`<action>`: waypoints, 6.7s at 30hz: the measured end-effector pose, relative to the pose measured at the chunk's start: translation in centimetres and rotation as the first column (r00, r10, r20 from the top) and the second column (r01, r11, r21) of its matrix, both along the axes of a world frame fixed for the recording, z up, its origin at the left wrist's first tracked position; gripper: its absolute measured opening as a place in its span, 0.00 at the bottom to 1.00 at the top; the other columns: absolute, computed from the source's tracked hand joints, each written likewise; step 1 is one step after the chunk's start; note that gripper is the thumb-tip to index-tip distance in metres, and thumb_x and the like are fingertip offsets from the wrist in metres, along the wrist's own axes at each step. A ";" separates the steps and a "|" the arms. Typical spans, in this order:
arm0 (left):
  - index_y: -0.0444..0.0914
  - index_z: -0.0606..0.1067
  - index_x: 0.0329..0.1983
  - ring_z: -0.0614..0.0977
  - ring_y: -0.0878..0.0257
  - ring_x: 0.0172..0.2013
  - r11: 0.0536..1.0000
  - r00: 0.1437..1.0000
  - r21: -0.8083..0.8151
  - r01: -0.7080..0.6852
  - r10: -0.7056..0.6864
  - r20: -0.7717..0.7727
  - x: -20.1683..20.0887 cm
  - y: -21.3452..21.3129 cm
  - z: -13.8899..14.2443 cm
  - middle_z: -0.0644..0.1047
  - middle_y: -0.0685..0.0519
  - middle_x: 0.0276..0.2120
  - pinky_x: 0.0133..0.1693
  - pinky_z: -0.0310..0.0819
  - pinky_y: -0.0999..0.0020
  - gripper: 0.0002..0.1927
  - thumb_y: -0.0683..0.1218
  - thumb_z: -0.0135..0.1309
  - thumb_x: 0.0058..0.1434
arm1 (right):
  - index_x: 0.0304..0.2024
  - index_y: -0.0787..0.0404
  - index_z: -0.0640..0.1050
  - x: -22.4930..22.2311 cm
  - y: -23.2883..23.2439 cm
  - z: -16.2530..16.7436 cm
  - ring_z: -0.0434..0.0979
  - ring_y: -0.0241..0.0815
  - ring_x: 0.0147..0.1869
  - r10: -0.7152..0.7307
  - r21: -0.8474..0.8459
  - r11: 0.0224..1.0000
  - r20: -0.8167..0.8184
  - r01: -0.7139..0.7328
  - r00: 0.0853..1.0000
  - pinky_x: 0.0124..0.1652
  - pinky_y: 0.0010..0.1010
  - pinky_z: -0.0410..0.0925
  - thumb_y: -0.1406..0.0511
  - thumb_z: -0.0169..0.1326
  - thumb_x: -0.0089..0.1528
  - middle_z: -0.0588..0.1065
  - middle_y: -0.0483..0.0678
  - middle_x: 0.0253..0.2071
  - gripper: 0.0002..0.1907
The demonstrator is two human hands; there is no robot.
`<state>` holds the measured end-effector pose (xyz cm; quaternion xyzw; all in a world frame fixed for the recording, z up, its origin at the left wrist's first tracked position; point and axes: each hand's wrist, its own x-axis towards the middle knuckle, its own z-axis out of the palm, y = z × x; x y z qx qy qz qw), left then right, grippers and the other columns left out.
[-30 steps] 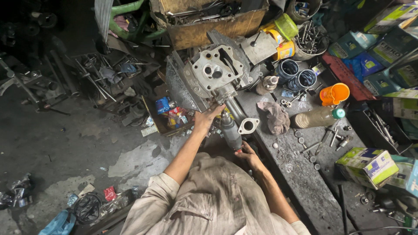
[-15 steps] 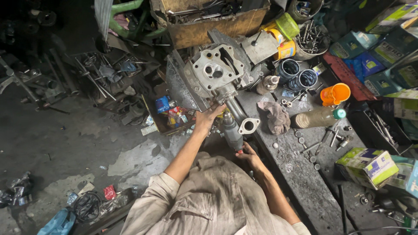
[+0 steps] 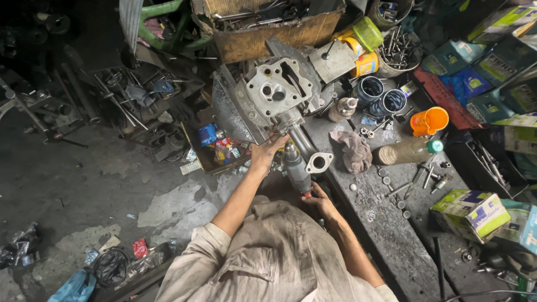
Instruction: The person holds a metal engine component clamped in a vise and uses a power drill to work on a cylindrical section. They repeatedly reposition the drill and rotate the part by hand while inspecting the surface.
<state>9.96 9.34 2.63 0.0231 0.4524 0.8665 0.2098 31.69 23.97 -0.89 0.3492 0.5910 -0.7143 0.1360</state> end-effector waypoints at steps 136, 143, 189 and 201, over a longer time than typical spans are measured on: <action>0.27 0.64 0.59 0.79 0.50 0.55 0.989 0.996 0.122 -0.087 0.086 0.017 0.3 -0.2 -0.9 0.74 0.39 0.54 0.58 0.78 0.54 0.31 0.35 0.65 0.55 | 0.69 0.56 0.66 -0.3 -0.3 0.3 0.66 0.44 0.68 0.034 0.009 0.999 -0.046 -0.033 0.998 0.66 0.35 0.55 0.69 0.58 0.54 0.72 0.52 0.62 0.39; 0.24 0.65 0.58 0.80 0.48 0.55 0.995 0.998 0.074 -0.068 0.068 0.008 0.5 -0.3 -0.8 0.75 0.34 0.54 0.59 0.78 0.54 0.29 0.34 0.65 0.57 | 0.67 0.58 0.69 0.2 -0.5 0.0 0.66 0.44 0.67 0.037 -0.015 0.999 -0.055 -0.038 0.998 0.65 0.35 0.55 0.67 0.58 0.56 0.72 0.52 0.60 0.35; 0.27 0.64 0.63 0.77 0.52 0.59 0.998 0.998 -0.021 -0.060 0.060 0.032 0.4 0.4 -0.8 0.73 0.38 0.58 0.63 0.72 0.58 0.37 0.39 0.69 0.54 | 0.69 0.55 0.66 -0.2 0.0 0.9 0.64 0.45 0.71 0.033 0.031 0.999 -0.040 -0.031 0.999 0.68 0.35 0.52 0.66 0.59 0.55 0.71 0.53 0.64 0.39; 0.29 0.67 0.60 0.78 0.55 0.57 0.996 0.996 -0.070 -0.061 0.065 0.055 0.6 0.2 -0.8 0.76 0.43 0.55 0.62 0.71 0.60 0.35 0.41 0.70 0.52 | 0.72 0.56 0.61 0.1 0.6 -1.0 0.62 0.44 0.73 0.003 0.003 1.000 -0.017 -0.003 1.000 0.69 0.34 0.52 0.68 0.59 0.54 0.69 0.52 0.67 0.44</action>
